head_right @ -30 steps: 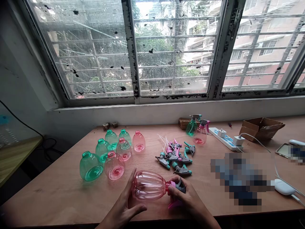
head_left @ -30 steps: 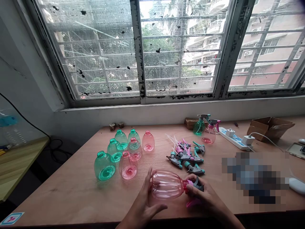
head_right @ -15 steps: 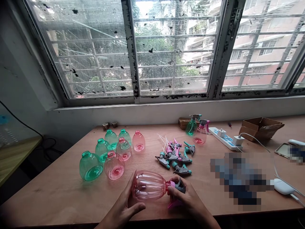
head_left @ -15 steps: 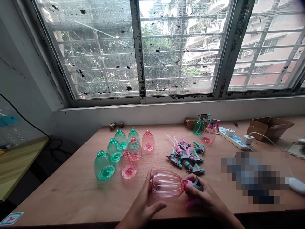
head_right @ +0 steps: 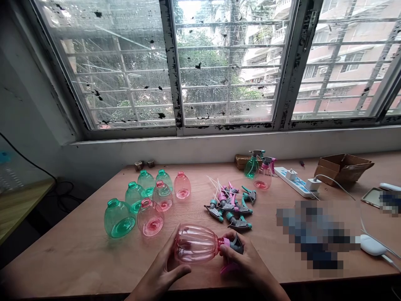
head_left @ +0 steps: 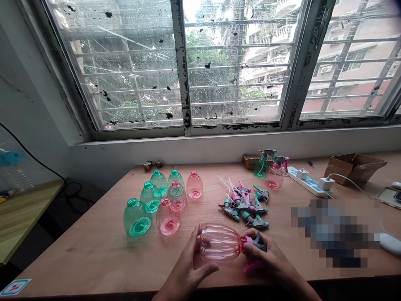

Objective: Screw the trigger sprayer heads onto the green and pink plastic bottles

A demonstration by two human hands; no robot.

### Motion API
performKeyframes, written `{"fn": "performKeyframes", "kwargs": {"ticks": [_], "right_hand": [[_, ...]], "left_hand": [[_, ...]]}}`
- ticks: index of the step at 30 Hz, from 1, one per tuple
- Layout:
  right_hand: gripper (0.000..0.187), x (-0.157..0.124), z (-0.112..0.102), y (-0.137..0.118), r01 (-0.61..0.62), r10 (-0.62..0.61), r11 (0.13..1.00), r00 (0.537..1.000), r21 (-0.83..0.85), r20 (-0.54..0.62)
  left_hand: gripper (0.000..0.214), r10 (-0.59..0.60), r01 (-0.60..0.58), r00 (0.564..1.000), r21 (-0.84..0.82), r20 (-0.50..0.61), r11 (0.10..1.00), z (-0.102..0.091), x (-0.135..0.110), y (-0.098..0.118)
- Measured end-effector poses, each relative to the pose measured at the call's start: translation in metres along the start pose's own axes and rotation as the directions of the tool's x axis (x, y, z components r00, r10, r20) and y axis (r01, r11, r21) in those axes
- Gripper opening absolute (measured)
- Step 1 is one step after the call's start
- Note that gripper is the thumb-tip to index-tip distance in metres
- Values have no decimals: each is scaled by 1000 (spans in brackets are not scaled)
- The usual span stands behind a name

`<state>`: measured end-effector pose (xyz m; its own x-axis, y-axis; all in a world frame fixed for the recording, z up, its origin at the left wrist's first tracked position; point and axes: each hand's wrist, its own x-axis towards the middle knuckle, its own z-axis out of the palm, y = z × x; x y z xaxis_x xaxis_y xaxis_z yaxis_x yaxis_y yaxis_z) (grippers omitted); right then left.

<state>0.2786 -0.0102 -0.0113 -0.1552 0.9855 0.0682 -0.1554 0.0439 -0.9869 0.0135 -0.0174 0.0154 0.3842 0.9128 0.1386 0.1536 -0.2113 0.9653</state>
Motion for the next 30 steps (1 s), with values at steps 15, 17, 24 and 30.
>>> {"fn": "performKeyframes", "kwargs": {"ticks": [15,17,24,30], "right_hand": [[36,-2,-3,-2,5,0,998,997,-67,73],[37,-2,-2,-1,3,2,997,997,-72,71],[38,-1,-2,0,8,-4,998,998,-68,57],[37,-1,-3,0,-7,11,998,998,-63,62]], "left_hand": [[94,31,-30,1000,59,-5,998,-2,2,-8],[93,45,-45,999,42,0,998,-1,2,-7],[104,15,-16,999,11,32,1000,-2,-1,-10],[96,45,-45,999,-10,27,999,-1,2,-10]]}}
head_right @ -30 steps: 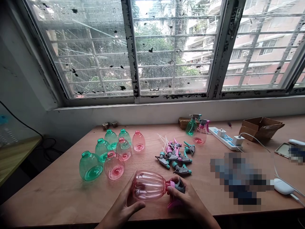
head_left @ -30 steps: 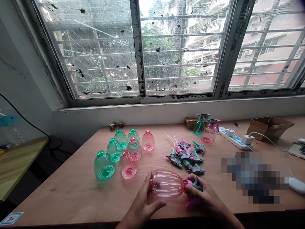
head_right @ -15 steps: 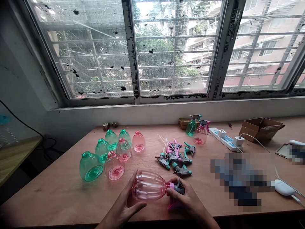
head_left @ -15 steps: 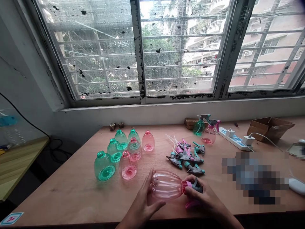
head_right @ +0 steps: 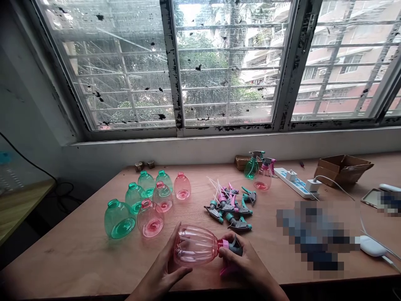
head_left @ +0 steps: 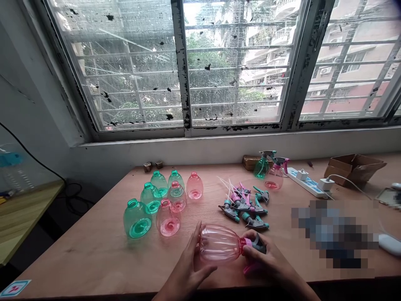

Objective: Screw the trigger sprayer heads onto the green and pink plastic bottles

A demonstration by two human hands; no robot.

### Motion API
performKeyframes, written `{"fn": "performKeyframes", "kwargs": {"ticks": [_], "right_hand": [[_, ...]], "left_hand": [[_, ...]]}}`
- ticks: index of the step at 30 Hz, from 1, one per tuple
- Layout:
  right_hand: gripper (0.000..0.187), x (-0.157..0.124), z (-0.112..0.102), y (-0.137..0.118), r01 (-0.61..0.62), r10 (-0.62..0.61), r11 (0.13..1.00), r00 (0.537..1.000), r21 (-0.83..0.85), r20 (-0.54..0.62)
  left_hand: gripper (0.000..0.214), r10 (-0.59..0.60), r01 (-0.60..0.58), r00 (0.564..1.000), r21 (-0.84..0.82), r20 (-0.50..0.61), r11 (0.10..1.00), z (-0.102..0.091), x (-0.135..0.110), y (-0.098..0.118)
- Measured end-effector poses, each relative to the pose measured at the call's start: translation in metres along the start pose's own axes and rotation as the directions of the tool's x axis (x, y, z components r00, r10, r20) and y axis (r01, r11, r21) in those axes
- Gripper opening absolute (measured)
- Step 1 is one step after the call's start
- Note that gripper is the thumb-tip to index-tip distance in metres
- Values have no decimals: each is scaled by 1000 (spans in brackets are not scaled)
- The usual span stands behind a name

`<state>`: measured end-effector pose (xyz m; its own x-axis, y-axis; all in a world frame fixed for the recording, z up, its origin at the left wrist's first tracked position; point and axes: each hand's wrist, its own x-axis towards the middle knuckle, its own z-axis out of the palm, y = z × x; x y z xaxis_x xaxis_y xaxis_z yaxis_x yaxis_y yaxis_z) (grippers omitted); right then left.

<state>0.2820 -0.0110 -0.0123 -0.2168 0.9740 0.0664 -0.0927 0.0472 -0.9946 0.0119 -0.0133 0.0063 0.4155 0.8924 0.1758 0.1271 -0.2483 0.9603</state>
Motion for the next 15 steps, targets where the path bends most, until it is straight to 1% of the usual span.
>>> {"fn": "performKeyframes", "kwargs": {"ticks": [2,5,7,9,15], "right_hand": [[37,0,0,1,7,-7,1000,1000,0,-4],[37,1,0,1,9,-9,1000,1000,17,-10],[38,1,0,0,2,-2,999,1000,34,-4],[38,1,1,0,7,-6,999,1000,42,-5],[40,1,2,0,9,-9,999,1000,31,-7]], "left_hand": [[96,-10,10,1000,-1,0,1000,0,-1,-1],[106,-21,21,999,-12,27,1000,-2,-1,-2],[108,-30,32,999,-36,41,999,-3,-1,-3],[106,-37,39,999,-58,39,998,-3,0,-4],[98,17,-17,1000,-41,4,999,-1,0,-3]]}}
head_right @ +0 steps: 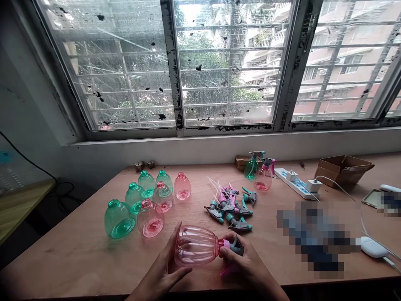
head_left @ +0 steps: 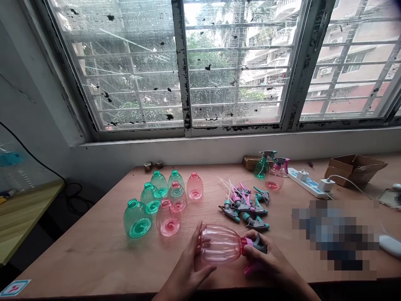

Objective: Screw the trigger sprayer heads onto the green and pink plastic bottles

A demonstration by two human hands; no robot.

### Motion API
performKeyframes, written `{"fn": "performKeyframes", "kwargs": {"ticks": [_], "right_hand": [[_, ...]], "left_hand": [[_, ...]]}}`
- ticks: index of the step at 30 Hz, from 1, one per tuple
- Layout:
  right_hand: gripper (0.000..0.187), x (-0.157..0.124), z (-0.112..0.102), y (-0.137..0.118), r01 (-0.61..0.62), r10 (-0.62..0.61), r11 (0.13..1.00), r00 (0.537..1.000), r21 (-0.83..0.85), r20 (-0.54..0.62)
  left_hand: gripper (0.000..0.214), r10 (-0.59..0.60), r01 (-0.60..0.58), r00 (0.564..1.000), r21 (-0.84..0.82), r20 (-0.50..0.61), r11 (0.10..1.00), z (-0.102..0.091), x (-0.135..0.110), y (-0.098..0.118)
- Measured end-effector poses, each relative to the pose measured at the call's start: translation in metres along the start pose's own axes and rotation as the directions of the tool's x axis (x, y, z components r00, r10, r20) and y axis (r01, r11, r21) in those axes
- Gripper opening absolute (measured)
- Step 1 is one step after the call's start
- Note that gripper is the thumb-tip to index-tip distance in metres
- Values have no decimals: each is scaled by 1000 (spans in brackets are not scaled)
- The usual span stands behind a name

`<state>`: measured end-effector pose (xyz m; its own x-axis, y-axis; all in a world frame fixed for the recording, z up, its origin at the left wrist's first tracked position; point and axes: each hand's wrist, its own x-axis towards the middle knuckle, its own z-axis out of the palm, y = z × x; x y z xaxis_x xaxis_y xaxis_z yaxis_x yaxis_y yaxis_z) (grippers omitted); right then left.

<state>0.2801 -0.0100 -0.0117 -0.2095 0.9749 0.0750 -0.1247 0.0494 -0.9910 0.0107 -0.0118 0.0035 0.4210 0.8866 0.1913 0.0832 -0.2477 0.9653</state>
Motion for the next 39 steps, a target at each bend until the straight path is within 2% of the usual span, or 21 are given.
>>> {"fn": "performKeyframes", "kwargs": {"ticks": [5,8,15,19,22,29,32,35,39], "right_hand": [[41,0,0,0,-9,9,1000,1000,-9,-3],[41,0,0,0,-12,12,1000,1000,-10,-11],[42,1,1,2,8,-8,1000,999,-4,-41],[42,0,1,1,-6,5,1000,1000,-21,-31],[43,0,1,-1,-1,0,1000,1000,-21,-30],[42,0,2,-3,8,-8,1000,999,-4,-31],[43,1,2,-1,7,-6,1000,999,13,-41],[42,1,1,1,0,1,1000,999,22,-38],[41,1,0,0,14,-14,1000,999,11,-35]], "left_hand": [[111,-53,53,998,33,17,998,-2,-1,1],[107,-70,71,997,-15,21,997,-2,-1,1],[95,48,-48,999,-12,-1,999,3,-2,7],[105,42,-41,999,-31,5,999,3,-3,7],[101,13,-13,1000,-55,6,998,1,-3,6],[95,16,-17,1000,53,11,998,1,-3,9],[102,17,-18,1000,60,23,998,1,-3,9],[100,-16,14,1000,48,27,999,0,-3,6],[96,-4,6,1000,118,-11,993,0,-2,2]]}}
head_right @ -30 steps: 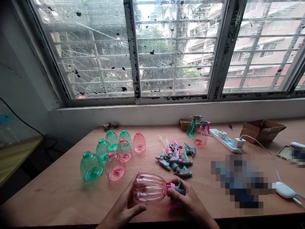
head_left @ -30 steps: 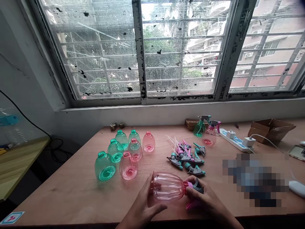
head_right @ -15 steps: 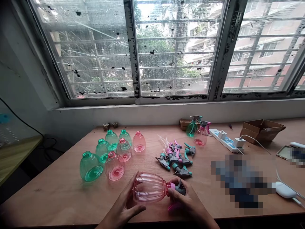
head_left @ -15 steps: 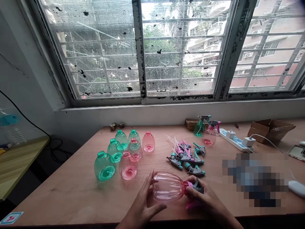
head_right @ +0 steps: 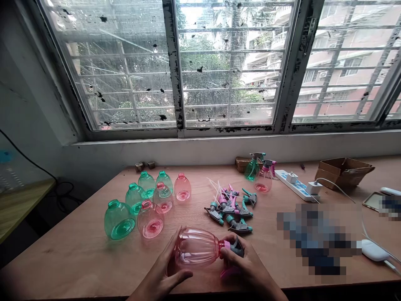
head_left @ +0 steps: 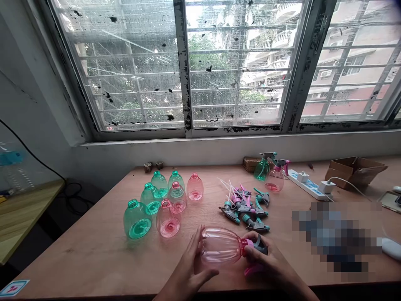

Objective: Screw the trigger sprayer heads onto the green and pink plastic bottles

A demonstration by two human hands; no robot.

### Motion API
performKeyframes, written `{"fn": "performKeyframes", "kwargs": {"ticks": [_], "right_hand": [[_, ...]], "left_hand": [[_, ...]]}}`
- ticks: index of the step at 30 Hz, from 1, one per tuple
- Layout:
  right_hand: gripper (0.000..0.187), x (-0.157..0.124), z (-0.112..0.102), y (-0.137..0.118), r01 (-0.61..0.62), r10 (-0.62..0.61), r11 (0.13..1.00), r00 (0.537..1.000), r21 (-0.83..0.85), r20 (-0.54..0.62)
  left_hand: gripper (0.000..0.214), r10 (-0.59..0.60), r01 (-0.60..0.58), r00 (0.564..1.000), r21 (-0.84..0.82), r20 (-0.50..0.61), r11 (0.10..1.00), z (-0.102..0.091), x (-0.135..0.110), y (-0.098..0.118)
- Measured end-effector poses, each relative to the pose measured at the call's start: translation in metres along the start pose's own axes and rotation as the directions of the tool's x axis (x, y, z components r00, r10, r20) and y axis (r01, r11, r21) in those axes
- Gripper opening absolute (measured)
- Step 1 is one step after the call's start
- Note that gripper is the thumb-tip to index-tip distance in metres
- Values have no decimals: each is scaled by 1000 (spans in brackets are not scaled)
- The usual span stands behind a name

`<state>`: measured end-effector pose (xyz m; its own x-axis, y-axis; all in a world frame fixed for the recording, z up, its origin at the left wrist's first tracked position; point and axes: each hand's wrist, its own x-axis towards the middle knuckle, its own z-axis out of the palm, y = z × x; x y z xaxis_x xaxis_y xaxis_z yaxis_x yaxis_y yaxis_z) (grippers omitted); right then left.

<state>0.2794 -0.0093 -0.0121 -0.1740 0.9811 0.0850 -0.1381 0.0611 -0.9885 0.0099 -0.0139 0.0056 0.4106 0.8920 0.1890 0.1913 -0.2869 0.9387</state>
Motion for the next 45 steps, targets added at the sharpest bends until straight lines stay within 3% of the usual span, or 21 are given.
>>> {"fn": "performKeyframes", "kwargs": {"ticks": [10,20,30,38,45], "right_hand": [[44,1,0,0,-19,19,1000,1000,-11,-8],[44,0,2,0,-26,26,1000,1000,1,-7],[40,0,2,0,1,-1,1000,1000,6,-9],[40,1,0,1,-5,5,1000,1000,-1,-2],[41,1,-1,2,-5,5,1000,1000,5,14]], "left_hand": [[101,5,-3,999,-72,35,997,1,-1,1],[97,-4,5,1000,-36,24,999,2,-2,10],[93,-9,10,1000,-57,18,998,0,-2,1],[91,-31,33,999,-67,37,997,-2,-3,8],[90,-8,8,1000,-2,7,1000,0,-4,5]]}}
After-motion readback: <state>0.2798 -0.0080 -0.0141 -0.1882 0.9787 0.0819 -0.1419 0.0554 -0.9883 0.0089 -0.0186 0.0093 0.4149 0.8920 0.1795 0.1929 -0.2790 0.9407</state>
